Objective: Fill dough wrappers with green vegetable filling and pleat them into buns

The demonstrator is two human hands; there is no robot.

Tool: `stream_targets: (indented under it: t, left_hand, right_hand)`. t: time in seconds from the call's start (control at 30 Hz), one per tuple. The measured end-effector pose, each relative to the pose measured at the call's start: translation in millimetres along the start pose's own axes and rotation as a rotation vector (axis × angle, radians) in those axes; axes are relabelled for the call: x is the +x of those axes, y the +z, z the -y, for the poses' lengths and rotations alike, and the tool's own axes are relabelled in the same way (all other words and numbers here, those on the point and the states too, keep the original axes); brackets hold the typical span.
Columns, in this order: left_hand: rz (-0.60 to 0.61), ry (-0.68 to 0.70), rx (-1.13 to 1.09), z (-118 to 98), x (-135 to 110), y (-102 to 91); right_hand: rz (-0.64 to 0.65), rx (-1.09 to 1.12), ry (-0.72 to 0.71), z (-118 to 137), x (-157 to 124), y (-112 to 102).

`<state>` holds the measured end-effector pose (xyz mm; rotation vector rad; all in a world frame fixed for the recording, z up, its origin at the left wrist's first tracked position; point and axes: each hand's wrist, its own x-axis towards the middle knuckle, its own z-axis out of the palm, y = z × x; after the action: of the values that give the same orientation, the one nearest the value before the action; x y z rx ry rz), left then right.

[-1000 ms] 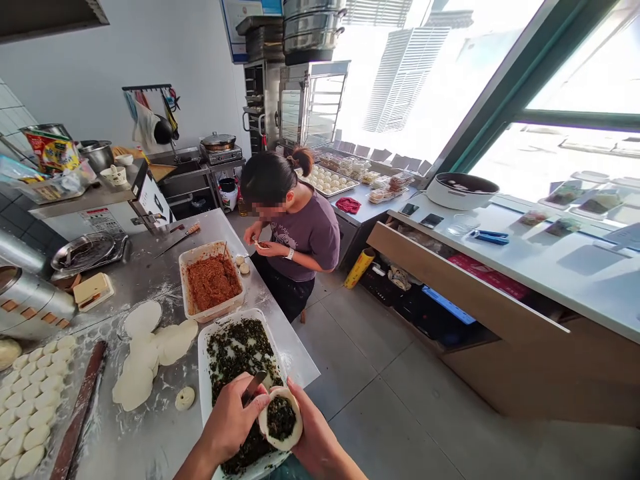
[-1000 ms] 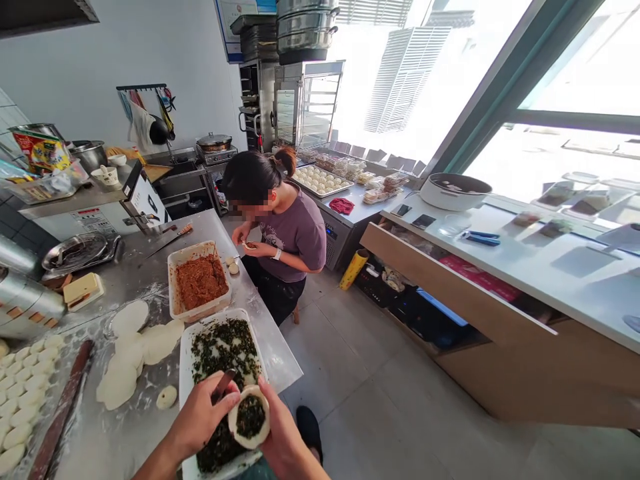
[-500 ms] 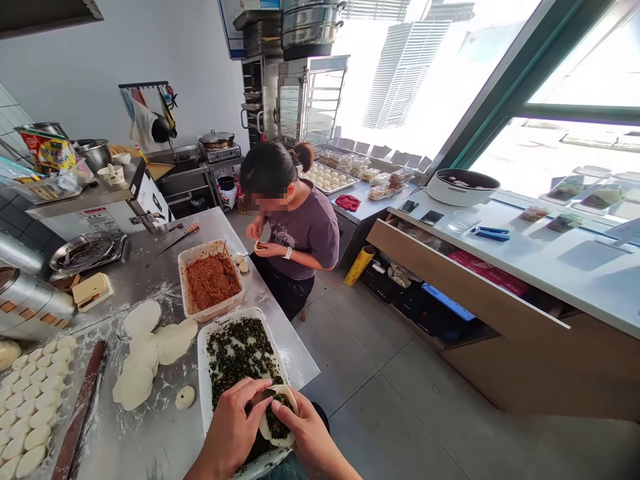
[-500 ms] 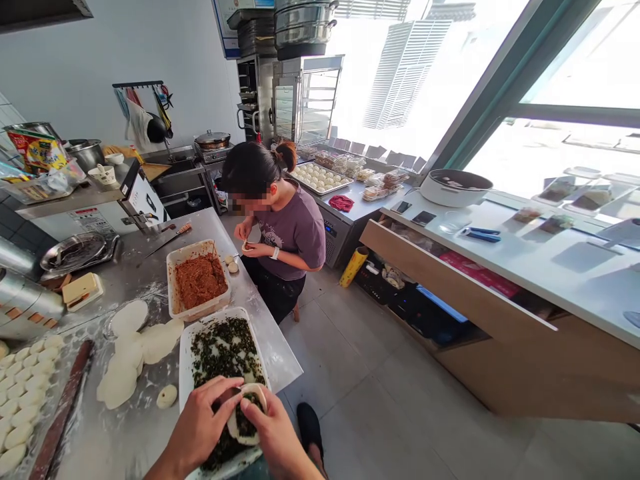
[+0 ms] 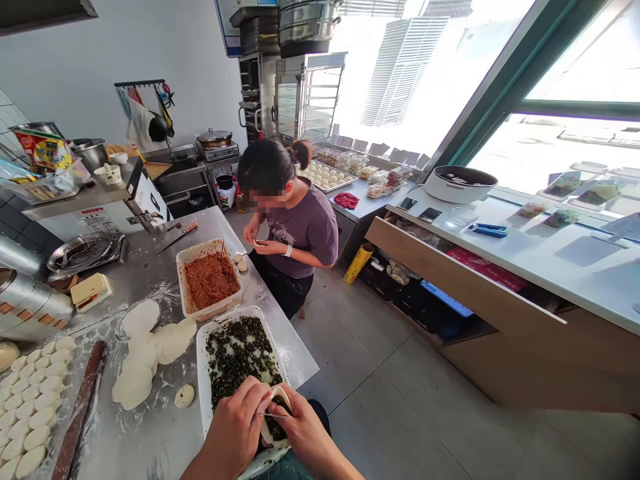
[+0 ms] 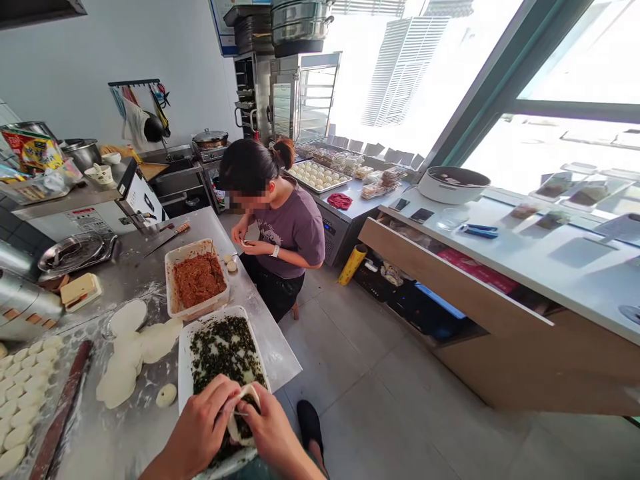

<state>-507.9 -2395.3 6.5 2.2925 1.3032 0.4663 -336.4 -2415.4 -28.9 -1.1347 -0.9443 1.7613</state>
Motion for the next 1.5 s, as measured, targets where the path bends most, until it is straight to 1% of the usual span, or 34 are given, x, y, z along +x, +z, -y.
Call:
stream_targets:
  t: [0.07, 0.1, 0.17, 0.23, 0.3, 0.37, 0.43, 0.5, 0.57, 0.63, 0.7, 0.73, 0.8, 0.87, 1.0, 1.07, 1.23, 1.3, 1.37, 1.5]
  left_hand:
    - [0.034, 0.026, 0.048, 2, 0, 1.1]
    - [0.05, 0.034, 0.065, 2, 0, 1.5]
    - [0.065, 0.049, 0.085, 3, -1, 2.4]
    - [0.054, 0.061, 0.105, 5, -2, 3.8]
    - [0.06, 0.09, 0.131, 6, -3, 5.3]
    - [0.094, 0.107, 0.151, 7, -3, 6.3]
    - [0.125, 0.102, 0.162, 7, -4, 6.3]
    - [0.127, 0.093, 0.161, 6, -5, 5.5]
    - [0.124, 0.11, 0.158, 5, -5, 3.6]
    - [0.117, 0.116, 0.154, 5, -4, 0.4]
    - [0.089, 0.088, 0.143, 6, -2, -3.4]
    - [0.067, 0.067, 0.127, 6, -1, -5.2]
    - [0.026, 0.04, 0.086, 6, 0, -7.6]
    - [0.004, 0.046, 0.056, 5, 0, -8.2]
    - [0.001, 0.05, 0.077, 1, -1, -6.9]
    - [0.01, 0.05, 0.111, -1, -1, -6.7]
    - [0.076, 0.08, 0.191, 0, 1, -7.2]
    - [0.082, 0.077, 0.191, 0, 1, -6.9]
    - [0.062, 0.082, 0.194, -1, 0, -6.1]
    - [0.086, 0.113, 0.239, -2, -1, -4.4]
  right_hand:
    - [-0.008, -0.168, -0.072, 2, 0, -2]
    - [-0.001, -0.216, -0.081, 3, 0, -2]
    - [0.016, -0.236, -0.036, 4, 0, -4]
    - [0.015, -0.245, 0.003, 5, 1, -4]
    - [0.005, -0.306, -0.043, 6, 0, -4]
    - [0.017, -0.38, -0.085, 7, -1, -4]
    - [0.035, -0.413, -0.045, 7, -1, -4]
    - [0.037, -0.427, 0.012, 9, -1, -6]
    - [0.061, -0.426, -0.004, 13, 0, -7]
    - [0.111, -0.376, -0.03, 19, -1, -10]
    - [0.166, -0.253, -0.034, 23, -2, -11]
    - [0.173, -0.178, -0.033, 24, -2, -11]
    - [0.157, -0.038, -0.051, 21, -3, -11]
    - [0.128, 0.069, -0.054, 15, -2, -8]
    - [0.128, 0.203, 0.026, 4, 1, 0]
    - [0.121, 0.193, 0.049, 2, 2, 2]
    - [0.101, -0.003, 0.002, 2, 4, 1]
    - [0.107, 0.011, 0.034, 1, 5, 0]
    - [0.105, 0.014, 0.053, 0, 6, -1]
    - [0.096, -0.162, -0.005, -3, 5, -1]
